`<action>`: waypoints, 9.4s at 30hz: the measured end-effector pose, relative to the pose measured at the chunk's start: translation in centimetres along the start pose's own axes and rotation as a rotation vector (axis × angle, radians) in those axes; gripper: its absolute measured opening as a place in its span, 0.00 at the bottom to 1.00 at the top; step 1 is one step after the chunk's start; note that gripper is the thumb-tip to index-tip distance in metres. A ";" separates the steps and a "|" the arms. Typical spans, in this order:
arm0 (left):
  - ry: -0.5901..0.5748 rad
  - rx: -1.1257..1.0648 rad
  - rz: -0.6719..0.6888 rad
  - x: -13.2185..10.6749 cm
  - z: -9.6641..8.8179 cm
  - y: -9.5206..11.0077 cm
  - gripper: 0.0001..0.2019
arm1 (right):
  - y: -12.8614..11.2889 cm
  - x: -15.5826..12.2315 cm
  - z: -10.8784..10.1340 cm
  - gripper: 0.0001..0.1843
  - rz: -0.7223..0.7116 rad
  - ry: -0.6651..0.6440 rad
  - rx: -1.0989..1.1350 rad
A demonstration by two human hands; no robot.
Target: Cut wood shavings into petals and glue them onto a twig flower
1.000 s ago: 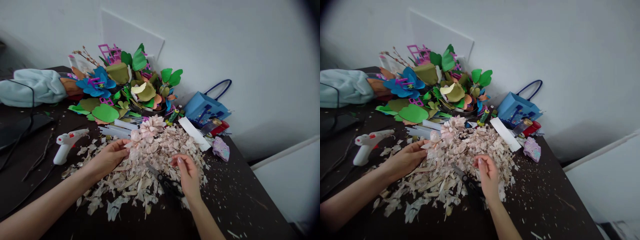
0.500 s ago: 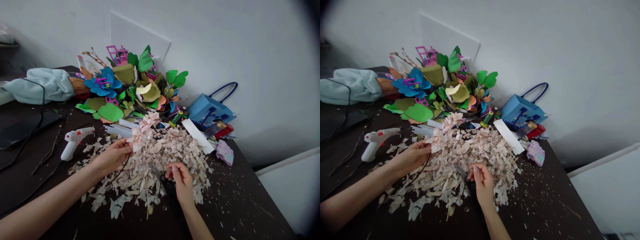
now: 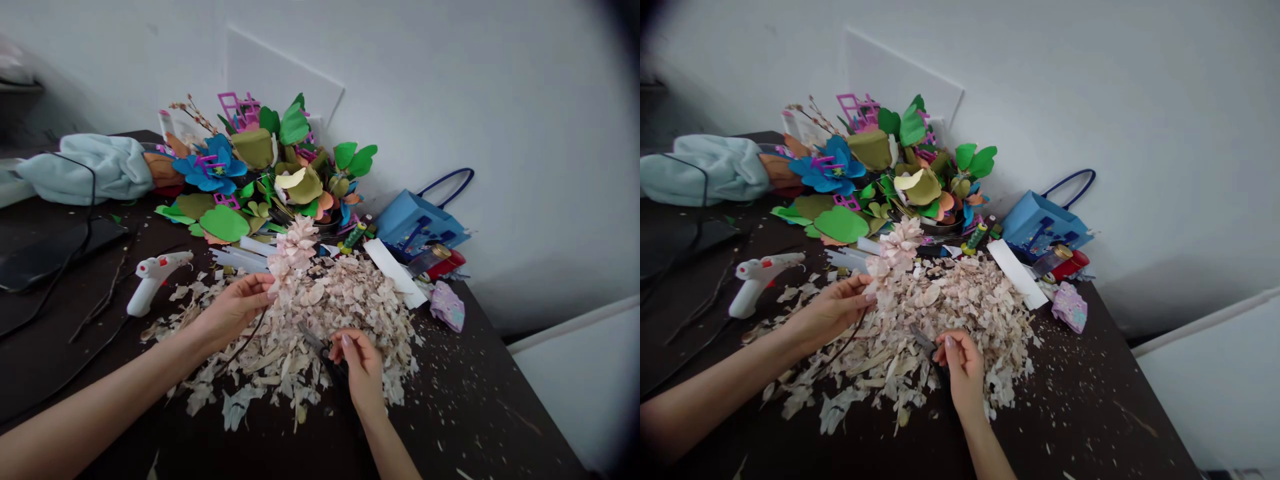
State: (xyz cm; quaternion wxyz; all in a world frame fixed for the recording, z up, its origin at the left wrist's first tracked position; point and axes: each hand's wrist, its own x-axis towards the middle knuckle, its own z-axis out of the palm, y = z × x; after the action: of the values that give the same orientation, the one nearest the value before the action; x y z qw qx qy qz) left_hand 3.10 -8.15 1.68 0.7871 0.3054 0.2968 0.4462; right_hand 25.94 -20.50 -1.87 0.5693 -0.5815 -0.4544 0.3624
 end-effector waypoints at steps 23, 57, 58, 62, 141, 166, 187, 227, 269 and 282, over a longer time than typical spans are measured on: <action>0.006 0.420 0.264 -0.8 0.1 0.8 0.13 | 0.4 -0.5 0.0 0.13 0.013 -0.015 -0.009; 0.012 0.171 0.108 -0.7 0.6 0.0 0.15 | 0.6 -0.6 0.4 0.12 0.009 -0.073 0.009; 0.018 0.155 0.093 -0.8 0.8 0.2 0.16 | 0.6 -0.6 0.4 0.12 0.011 -0.076 0.011; 0.040 0.090 0.042 -0.9 1.4 0.4 0.18 | 0.6 -0.6 0.4 0.12 0.019 -0.079 0.014; -0.346 1.598 1.228 -2.7 -0.2 0.6 0.20 | -15.5 6.0 3.0 0.14 -0.870 -0.730 -1.049; -0.350 1.586 1.212 -2.2 -0.1 0.3 0.15 | -14.4 6.5 3.6 0.08 -1.055 -0.782 -1.312; -0.330 1.612 1.209 -1.9 0.0 0.1 0.15 | -14.9 7.3 4.7 0.05 -0.870 -0.870 -1.337; -0.319 1.528 1.148 -1.3 -0.6 0.2 0.20 | -15.5 8.3 1.0 0.09 -0.938 -0.628 -1.092; 0.009 0.692 0.382 0.1 -0.9 0.3 0.13 | -4.0 3.3 -1.7 0.12 -0.659 -0.123 -0.620; 0.076 1.055 0.635 -0.5 -0.3 0.4 0.09 | 0.2 2.5 -2.7 0.10 -0.496 -0.062 -0.519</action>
State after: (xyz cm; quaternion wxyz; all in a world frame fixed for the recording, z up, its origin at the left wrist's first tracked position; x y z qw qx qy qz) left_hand 2.46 -8.36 1.86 0.3477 0.7110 0.3999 0.4623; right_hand 29.32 -19.03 -1.64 0.4591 -0.5675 -0.6757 0.1031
